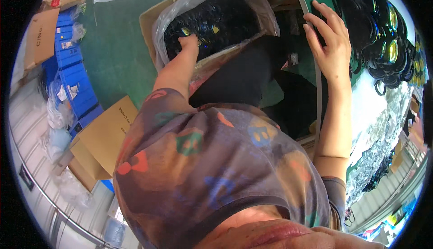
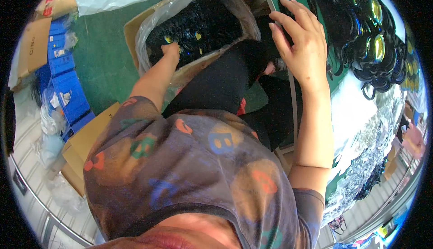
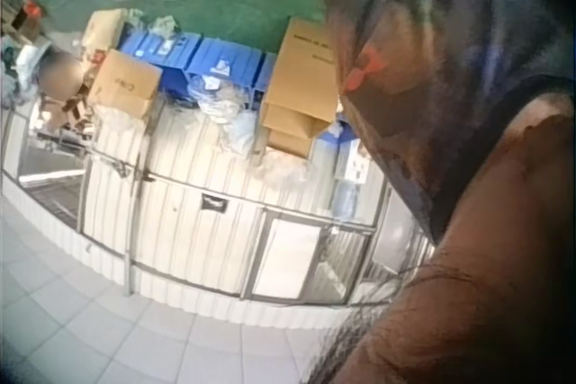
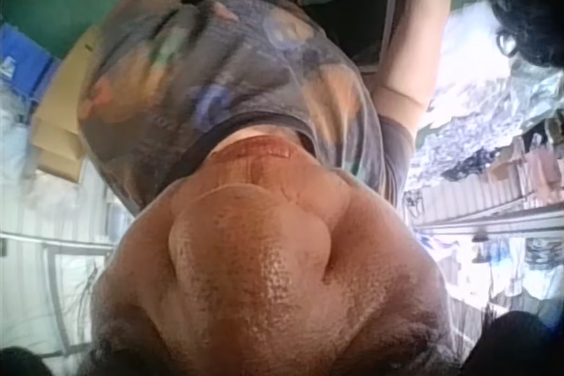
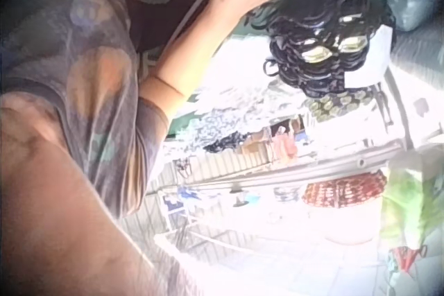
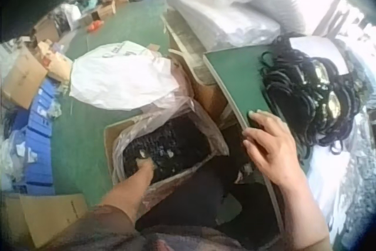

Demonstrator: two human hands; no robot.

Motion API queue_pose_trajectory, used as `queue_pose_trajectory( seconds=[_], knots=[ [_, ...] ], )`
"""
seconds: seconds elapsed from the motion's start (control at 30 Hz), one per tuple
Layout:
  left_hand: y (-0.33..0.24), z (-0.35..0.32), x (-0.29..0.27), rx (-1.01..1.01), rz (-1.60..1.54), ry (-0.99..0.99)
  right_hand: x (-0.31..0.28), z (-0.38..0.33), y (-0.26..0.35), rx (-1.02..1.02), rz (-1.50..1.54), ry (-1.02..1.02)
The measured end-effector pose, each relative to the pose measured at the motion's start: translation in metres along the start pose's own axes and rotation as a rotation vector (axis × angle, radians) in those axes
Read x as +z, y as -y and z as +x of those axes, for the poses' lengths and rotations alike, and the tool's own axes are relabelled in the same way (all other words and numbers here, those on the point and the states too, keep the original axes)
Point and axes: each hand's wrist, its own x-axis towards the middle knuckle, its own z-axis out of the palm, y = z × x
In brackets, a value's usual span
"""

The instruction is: Packaging individual swimming goggles into plastic bags and organizing them into a storage bin.

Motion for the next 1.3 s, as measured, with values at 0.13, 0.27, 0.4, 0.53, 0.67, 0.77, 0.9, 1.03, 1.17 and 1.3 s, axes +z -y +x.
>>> queue_pose_trajectory(
  seconds=[0.13,0.27,0.4,0.53,0.67,0.77,0.9,1.03,1.17,1.3],
  knots=[
    [-0.032,-0.041,0.01,0.035,0.346,0.024,-0.001,-0.001,-0.006,0.032,0.008,0.026],
    [-0.026,-0.006,0.031,0.041,0.543,0.07,-0.001,0.004,-0.006,0.031,0.03,0.04],
    [-0.021,-0.013,0.059,0.028,0.669,0.065,-0.006,0.003,-0.01,0.074,0.03,0.075],
    [0.039,0.021,0.077,0.313,0.567,-0.297,-0.004,0.005,-0.007,0.076,0.052,0.077],
    [0.037,0.043,0.06,0.25,0.453,-0.095,-0.003,0.003,-0.01,0.09,0.065,0.069],
    [0.032,0.056,0.027,0.186,0.341,0.017,-0.001,0.006,-0.008,0.056,0.098,0.048],
    [0.007,0.028,-0.04,0.138,-0.22,0.44,0.001,0.007,-0.014,0.056,0.088,0.019],
    [-0.044,-0.065,-0.106,0.147,-0.323,0.794,-0.011,-0.001,-0.021,0.044,0.034,-0.045],
    [-0.072,-0.164,-0.172,0.29,-0.276,0.961,-0.008,-0.007,-0.022,0.019,0.109,-0.137],
    [-0.132,-0.256,-0.205,0.213,-0.558,1.221,-0.013,-0.022,-0.016,0.047,0.199,-0.099]
  ],
)
